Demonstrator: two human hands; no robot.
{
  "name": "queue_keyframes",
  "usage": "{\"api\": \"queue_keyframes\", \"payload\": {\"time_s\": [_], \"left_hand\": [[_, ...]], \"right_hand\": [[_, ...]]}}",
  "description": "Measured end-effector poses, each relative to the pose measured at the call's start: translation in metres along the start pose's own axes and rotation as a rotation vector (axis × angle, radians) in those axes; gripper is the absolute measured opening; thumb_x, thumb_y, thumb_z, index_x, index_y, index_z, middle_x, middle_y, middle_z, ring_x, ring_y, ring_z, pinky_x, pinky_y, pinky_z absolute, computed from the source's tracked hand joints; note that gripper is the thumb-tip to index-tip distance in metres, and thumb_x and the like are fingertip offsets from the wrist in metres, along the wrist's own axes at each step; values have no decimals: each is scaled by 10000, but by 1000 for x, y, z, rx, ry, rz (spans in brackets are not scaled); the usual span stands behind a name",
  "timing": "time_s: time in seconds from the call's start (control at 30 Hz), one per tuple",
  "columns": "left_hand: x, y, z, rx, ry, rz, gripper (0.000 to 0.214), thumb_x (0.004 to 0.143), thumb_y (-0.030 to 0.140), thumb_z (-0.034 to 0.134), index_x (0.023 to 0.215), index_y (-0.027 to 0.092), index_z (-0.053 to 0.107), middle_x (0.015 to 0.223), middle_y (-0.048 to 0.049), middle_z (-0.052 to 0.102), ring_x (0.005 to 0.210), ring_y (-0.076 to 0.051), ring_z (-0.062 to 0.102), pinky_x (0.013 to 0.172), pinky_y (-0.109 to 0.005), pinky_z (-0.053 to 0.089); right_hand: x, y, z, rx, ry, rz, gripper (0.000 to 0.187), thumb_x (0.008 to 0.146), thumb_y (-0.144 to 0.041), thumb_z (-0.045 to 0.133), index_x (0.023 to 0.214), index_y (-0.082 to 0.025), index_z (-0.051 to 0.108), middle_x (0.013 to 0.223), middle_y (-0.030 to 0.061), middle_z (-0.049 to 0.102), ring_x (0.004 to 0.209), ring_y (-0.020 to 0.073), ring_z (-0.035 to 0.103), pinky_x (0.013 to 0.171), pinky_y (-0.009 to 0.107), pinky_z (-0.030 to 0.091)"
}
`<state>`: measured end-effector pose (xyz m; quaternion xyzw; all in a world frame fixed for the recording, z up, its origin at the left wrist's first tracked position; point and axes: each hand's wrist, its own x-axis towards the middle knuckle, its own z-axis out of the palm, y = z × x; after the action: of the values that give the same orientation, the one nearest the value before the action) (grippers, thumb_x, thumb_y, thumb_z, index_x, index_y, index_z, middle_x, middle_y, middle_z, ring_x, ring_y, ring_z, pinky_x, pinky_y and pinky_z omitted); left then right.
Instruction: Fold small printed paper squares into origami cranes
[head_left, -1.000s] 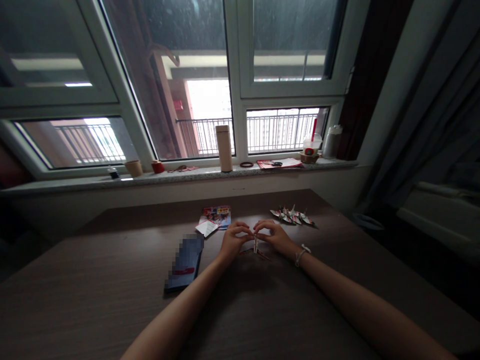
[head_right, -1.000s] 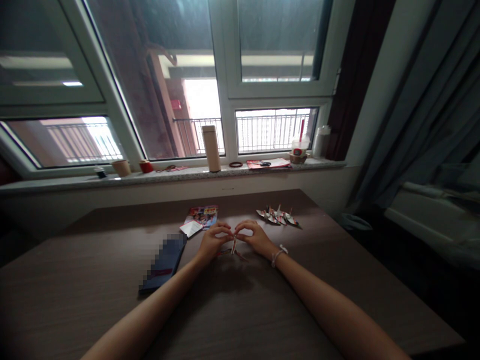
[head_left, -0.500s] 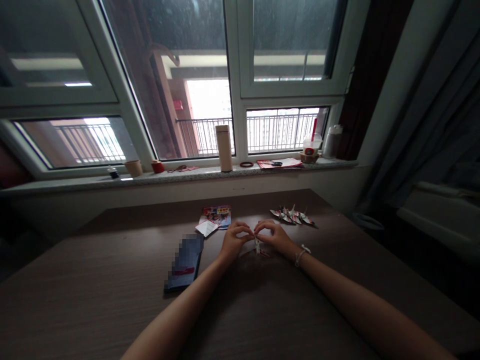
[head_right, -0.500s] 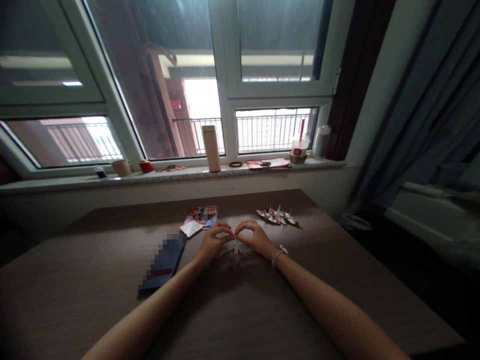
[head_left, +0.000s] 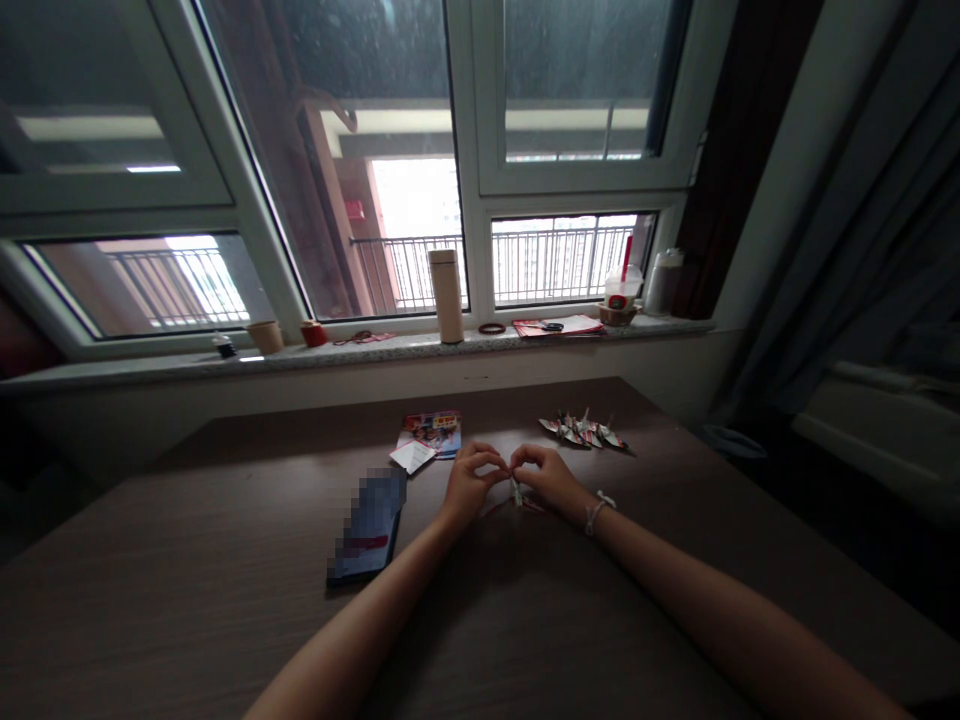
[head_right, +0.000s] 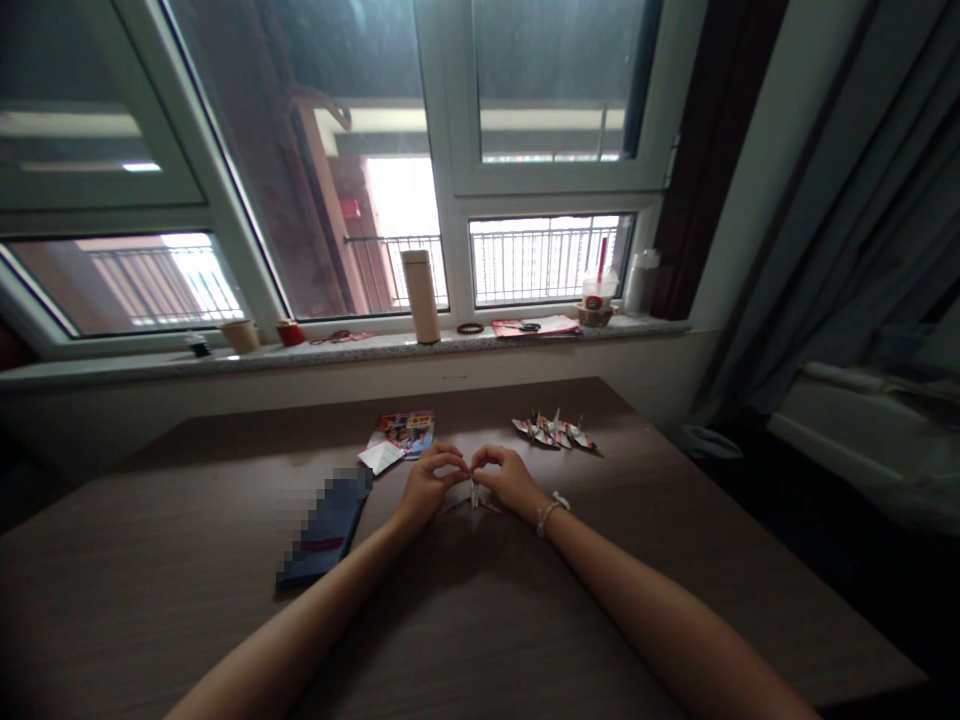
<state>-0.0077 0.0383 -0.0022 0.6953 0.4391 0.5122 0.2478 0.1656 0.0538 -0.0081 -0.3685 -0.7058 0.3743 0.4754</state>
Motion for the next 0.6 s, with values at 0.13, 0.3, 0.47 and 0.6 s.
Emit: {"api": "queue_keyframes", "payload": {"time_s": [0.13,0.3,0.47,0.6], "left_hand": [[0,-1,-1,-14,20,-11,66,689,298,783,680,241,750,880,-29,638,960,-210,587,916,-340,426],[1,0,-4,-33,4,-56,129,703,347,763,752,229,752,879,-31,669,932,-208,617,918,-346,437],[2,-1,-3,4,-29,-98,196,679,411,769,719,220,755,892,-51,695,926,-223,638,926,-366,445],[2,-3,-3,34,-33,-88,201,686,420,757,663,220,752,948,-65,702,955,-225,634,932,-369,446]], "right_hand": [[0,0,1,2,27,15,68,685,-234,605,712,-184,643,736,3,653,768,170,597,783,300,458],[0,2,-5,-69,75,0,77,696,-256,628,729,-190,647,760,10,665,797,184,605,812,325,454],[-1,7,-5,-150,155,-30,104,727,-296,652,745,-195,665,790,30,676,853,210,605,837,354,442],[-1,7,-4,-128,123,-24,138,739,-327,679,764,-192,685,813,40,693,868,217,618,859,367,448]]}}
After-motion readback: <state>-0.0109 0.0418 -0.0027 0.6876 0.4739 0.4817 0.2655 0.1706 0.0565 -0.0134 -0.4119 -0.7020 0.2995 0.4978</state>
